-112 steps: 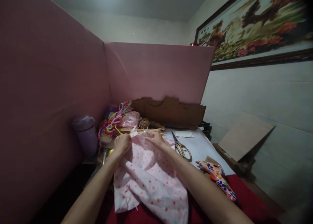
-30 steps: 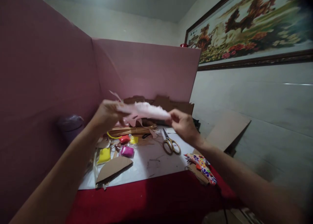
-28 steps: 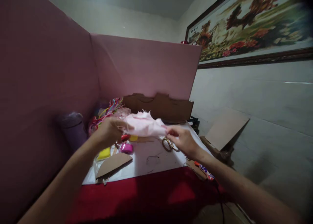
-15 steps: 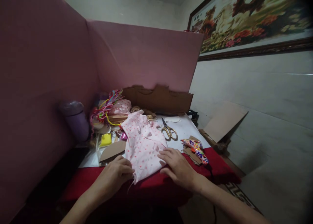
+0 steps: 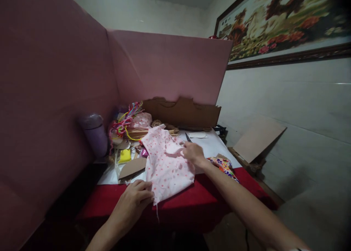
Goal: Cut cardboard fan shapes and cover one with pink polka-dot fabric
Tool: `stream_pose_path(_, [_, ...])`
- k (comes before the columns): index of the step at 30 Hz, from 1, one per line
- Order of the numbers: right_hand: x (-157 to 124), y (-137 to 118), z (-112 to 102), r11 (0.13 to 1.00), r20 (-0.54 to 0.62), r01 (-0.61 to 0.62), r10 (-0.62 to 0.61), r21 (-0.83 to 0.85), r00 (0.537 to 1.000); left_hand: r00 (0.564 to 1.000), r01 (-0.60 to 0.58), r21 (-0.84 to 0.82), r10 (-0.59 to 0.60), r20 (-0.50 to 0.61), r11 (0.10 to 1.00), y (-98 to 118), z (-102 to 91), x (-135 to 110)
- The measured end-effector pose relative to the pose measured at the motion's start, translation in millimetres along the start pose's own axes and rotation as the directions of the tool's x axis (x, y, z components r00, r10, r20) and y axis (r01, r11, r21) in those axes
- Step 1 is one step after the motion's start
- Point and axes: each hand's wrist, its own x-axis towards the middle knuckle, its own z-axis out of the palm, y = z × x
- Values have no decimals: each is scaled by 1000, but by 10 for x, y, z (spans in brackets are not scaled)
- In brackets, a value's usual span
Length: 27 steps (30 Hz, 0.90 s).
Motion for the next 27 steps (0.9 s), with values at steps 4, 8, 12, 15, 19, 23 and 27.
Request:
stream_pose_path(4, [-121,418,-203,981,16,-166,168,-104,986,1000,-19,-18,19,-10,1000,-27,13,-12])
stream_pose_path(8, [-361,458,-280,994,-33,-20,17,-104,999,999,-32,-64,31,-14,997,-78,17,8])
stream_pose_path(12, [-547,175,-94,787,-26,551,-567,276,823,999,-26,-146,22,-30,989,-149,21,-1])
stream_pose_path(15, [-632,25,90,715,41,547,-622,435,782,999,-18,-202,7,-53,979,-195,23,-39])
stream_pose_path(19, [-794,75,88,692,23,514,-607,507,795,998,-4,-243,-13,-66,970,-223,24,-110])
stream_pose_path(23, [-1043,321,-143,611,49,407,-591,679,805,999,-19,-269,5,-53,963,-167,-24,-149])
stream_pose_path(27, [-1241,541,-235,664,151,265,-500,699,853,999,-22,-222,29,28,975,-82,-86,-33])
